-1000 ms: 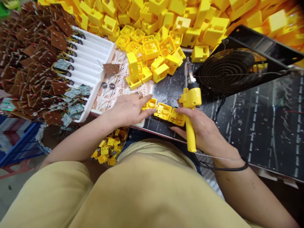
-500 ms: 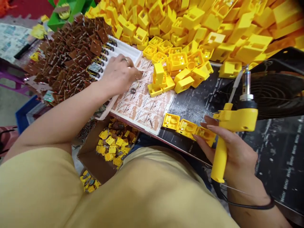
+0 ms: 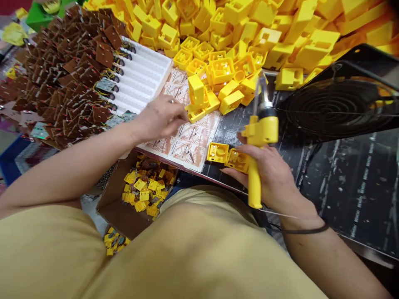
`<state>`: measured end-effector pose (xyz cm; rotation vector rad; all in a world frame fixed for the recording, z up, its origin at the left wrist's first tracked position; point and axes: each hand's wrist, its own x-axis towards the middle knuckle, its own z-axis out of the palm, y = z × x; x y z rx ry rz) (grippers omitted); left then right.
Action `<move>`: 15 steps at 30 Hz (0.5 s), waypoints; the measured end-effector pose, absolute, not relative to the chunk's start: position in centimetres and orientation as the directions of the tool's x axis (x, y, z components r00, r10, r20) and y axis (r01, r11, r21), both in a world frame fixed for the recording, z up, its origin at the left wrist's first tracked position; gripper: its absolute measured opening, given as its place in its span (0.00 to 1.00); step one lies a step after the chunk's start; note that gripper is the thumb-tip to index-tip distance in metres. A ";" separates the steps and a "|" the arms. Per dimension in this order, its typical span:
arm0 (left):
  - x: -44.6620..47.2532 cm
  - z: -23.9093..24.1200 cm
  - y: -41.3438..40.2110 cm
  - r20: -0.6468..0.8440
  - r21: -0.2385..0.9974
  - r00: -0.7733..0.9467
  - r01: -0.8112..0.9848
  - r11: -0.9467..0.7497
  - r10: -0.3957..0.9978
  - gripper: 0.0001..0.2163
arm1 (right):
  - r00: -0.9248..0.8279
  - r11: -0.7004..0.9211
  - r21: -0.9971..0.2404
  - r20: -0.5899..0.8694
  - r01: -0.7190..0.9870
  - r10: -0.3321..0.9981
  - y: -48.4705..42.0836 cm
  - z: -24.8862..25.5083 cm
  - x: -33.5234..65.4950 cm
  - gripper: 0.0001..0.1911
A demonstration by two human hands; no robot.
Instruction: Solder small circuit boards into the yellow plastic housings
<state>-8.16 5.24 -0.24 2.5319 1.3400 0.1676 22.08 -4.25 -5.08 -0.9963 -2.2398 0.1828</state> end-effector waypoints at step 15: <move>-1.1 -2.4 1.0 -0.034 0.498 0.566 0.724 -0.478 0.823 0.08 | -0.325 0.618 -0.439 0.575 0.652 0.751 -8.4 -1.4 25.5 0.22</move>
